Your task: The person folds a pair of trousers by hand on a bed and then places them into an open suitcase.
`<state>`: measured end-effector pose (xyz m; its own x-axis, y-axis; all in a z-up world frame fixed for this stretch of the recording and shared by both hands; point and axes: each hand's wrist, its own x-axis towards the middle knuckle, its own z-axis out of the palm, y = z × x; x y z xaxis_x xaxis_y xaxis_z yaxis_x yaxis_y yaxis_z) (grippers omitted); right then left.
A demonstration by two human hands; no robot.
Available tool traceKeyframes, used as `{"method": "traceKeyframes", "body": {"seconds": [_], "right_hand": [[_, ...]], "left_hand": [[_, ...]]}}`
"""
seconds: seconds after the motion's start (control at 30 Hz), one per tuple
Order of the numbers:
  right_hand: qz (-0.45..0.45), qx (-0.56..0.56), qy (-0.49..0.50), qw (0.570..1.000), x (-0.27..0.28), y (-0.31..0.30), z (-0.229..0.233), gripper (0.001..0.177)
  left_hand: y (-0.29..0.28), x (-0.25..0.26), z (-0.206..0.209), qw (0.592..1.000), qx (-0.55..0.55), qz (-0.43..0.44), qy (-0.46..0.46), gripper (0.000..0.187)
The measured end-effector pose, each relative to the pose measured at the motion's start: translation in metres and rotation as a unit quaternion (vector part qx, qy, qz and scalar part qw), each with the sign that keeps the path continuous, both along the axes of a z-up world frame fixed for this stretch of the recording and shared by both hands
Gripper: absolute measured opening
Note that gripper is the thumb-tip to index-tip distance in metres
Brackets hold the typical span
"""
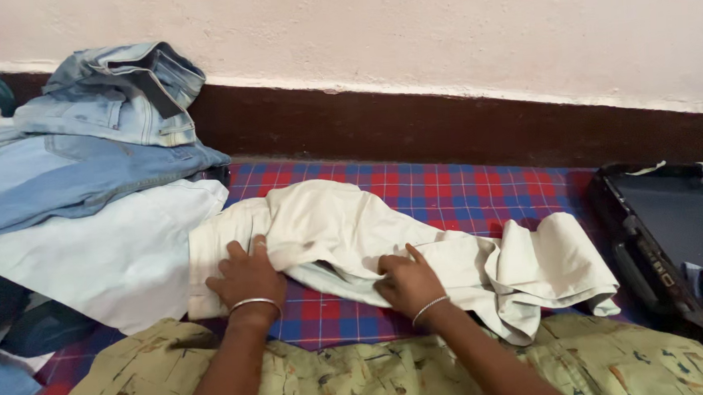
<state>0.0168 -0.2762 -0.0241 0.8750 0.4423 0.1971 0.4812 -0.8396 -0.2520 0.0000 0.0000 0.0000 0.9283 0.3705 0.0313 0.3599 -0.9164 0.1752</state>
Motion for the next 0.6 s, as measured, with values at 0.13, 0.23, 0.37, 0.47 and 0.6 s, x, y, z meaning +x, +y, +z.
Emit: {"method": "traceKeyframes", "body": {"seconds": [0.13,0.23,0.37,0.47,0.6], "right_hand": [[-0.147,0.114,0.008,0.982,0.013,-0.011,0.047,0.036],[-0.177,0.104,-0.066,0.976,-0.004,-0.01,0.075,0.033],[-0.028,0.138,0.013,0.99,-0.059,0.016,0.048,0.057],[-0.037,0.07,-0.02,0.997,-0.084,0.028,0.019,0.082],[-0.082,0.05,-0.001,0.995,-0.073,0.026,0.013,0.058]], "left_hand": [[0.01,0.011,0.015,0.914,-0.169,-0.074,-0.362,0.039],[0.014,0.006,0.032,0.867,-0.164,-0.102,-0.46,0.04],[0.021,0.018,0.011,0.95,-0.184,0.111,-0.229,0.042],[0.045,0.036,-0.042,0.982,-0.168,-0.02,0.089,0.051],[0.053,0.03,-0.077,0.943,-0.268,-0.194,0.038,0.103]]}}
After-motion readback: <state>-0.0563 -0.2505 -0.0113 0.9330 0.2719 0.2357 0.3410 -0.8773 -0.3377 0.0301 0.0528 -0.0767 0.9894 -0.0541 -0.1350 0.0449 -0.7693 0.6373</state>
